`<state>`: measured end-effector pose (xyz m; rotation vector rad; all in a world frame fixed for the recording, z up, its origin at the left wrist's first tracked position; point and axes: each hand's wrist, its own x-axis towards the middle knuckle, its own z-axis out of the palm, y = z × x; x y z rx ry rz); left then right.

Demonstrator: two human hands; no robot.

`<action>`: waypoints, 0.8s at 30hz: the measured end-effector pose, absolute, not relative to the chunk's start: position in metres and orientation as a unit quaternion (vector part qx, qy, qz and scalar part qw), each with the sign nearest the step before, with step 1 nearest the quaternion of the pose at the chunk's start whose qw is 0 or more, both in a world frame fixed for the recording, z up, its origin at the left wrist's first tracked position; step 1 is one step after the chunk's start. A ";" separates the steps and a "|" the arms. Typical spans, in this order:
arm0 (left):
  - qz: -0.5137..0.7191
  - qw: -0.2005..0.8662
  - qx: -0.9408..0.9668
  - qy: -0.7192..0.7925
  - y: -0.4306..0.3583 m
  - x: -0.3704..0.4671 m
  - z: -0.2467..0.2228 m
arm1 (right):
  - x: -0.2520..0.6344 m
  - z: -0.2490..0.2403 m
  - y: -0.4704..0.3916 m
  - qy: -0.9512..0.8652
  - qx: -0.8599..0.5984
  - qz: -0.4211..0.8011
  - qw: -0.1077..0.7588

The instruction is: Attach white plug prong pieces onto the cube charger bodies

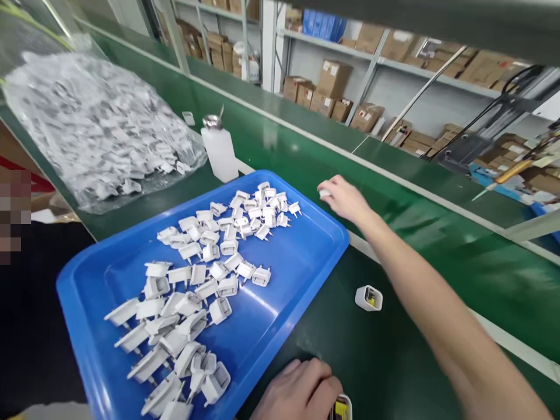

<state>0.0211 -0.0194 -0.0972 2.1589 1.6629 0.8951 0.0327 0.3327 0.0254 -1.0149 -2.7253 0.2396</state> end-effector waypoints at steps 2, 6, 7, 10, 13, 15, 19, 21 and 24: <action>0.295 0.148 0.766 0.552 -0.021 0.020 -0.091 | 0.077 0.035 0.296 -0.927 -0.327 0.074 0.168; 0.282 0.159 0.798 0.508 -0.026 0.013 -0.073 | 0.156 0.043 0.202 -0.965 -0.188 0.114 0.143; 0.281 0.159 0.802 0.503 -0.027 0.011 -0.068 | 0.170 0.040 0.182 -0.975 -0.161 0.116 0.103; 0.276 0.165 0.802 0.504 -0.028 0.007 -0.060 | 0.191 0.025 0.142 -0.986 -0.115 0.124 0.016; 0.266 0.187 0.803 0.499 -0.028 0.005 -0.059 | 0.183 0.028 0.139 -0.979 -0.133 0.153 -0.023; 0.259 0.203 0.802 0.498 -0.029 0.004 -0.061 | 0.163 0.040 0.146 -0.969 -0.162 0.184 0.009; 0.262 0.233 0.777 0.523 -0.029 0.005 -0.060 | 0.093 0.043 0.157 -0.946 -0.161 0.261 0.102; 0.269 0.260 0.749 0.547 -0.028 0.005 -0.057 | 0.054 0.027 0.160 -0.951 -0.143 0.263 0.084; 0.277 0.279 0.705 0.590 -0.028 0.006 -0.051 | 0.017 0.001 0.164 -0.962 -0.120 0.233 0.071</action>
